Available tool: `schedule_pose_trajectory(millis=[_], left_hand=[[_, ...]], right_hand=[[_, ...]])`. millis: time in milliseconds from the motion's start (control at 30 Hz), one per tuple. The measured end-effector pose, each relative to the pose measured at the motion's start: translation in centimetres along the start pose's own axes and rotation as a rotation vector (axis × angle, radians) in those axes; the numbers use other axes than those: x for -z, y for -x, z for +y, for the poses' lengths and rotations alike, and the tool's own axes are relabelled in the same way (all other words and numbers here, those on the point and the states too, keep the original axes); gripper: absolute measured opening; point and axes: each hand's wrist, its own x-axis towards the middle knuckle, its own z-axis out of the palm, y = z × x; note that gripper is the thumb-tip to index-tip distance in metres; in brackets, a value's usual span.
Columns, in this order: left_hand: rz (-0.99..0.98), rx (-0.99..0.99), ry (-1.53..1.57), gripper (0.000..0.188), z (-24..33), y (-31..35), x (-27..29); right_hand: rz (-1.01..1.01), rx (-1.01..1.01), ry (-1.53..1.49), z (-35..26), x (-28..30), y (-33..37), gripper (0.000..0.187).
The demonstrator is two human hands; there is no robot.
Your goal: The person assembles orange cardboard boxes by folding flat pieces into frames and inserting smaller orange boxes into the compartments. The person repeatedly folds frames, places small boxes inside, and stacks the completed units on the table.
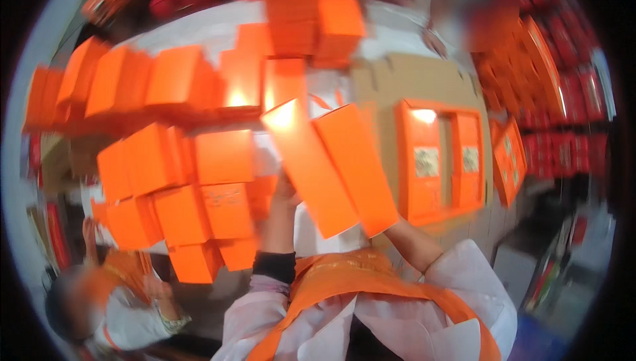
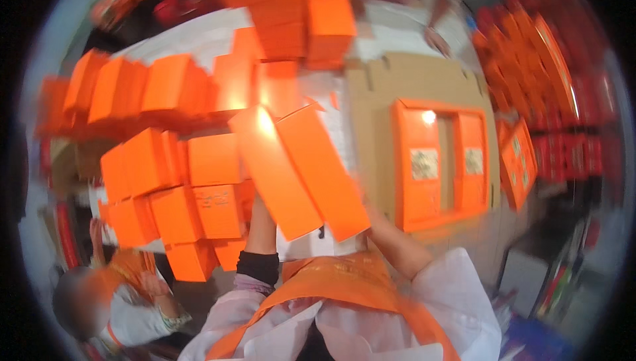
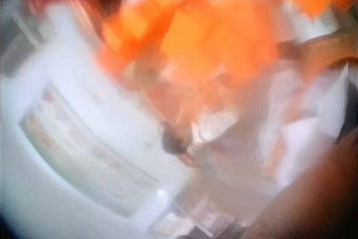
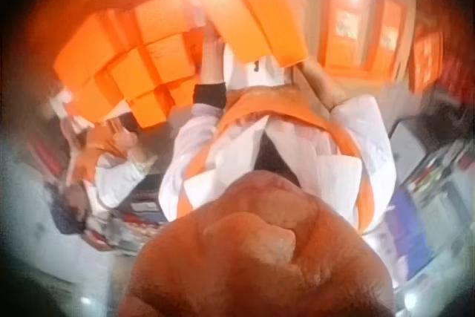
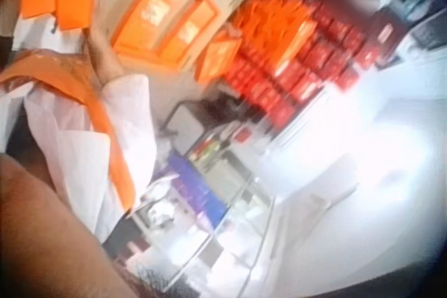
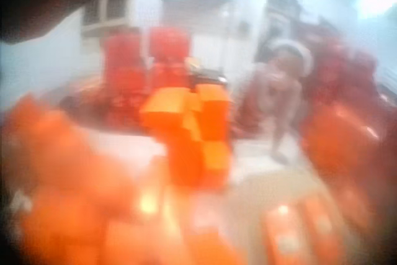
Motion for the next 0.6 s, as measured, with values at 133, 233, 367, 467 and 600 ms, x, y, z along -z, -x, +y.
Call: schedule_pose_trajectory(millis=[133, 233, 367, 467, 600], left_hand=[[-0.084, 0.126, 0.008, 0.038, -6.0, -0.2, 1.3], [-0.097, 0.151, 0.018, 0.040, -12.3, -1.1, 2.9], [0.011, 0.121, 0.050, 0.042, -21.1, -2.2, 1.2], [0.224, 0.159, 0.098, 0.042, -26.4, -2.8, -3.9], [0.292, 0.165, -0.005, 0.042, -31.3, -5.9, -3.2]], right_hand=[[0.221, -0.001, 0.257, -1.1, 1.3, 5.5, 0.040], [0.414, 0.172, 0.600, -2.6, 2.8, 11.0, 0.040], [0.454, 0.408, 0.443, -3.2, 8.1, 18.3, 0.052], [0.135, 0.497, 0.193, -4.3, 11.5, 23.7, 0.060], [0.436, 0.561, 0.914, -8.2, 11.6, 27.6, 0.060]])
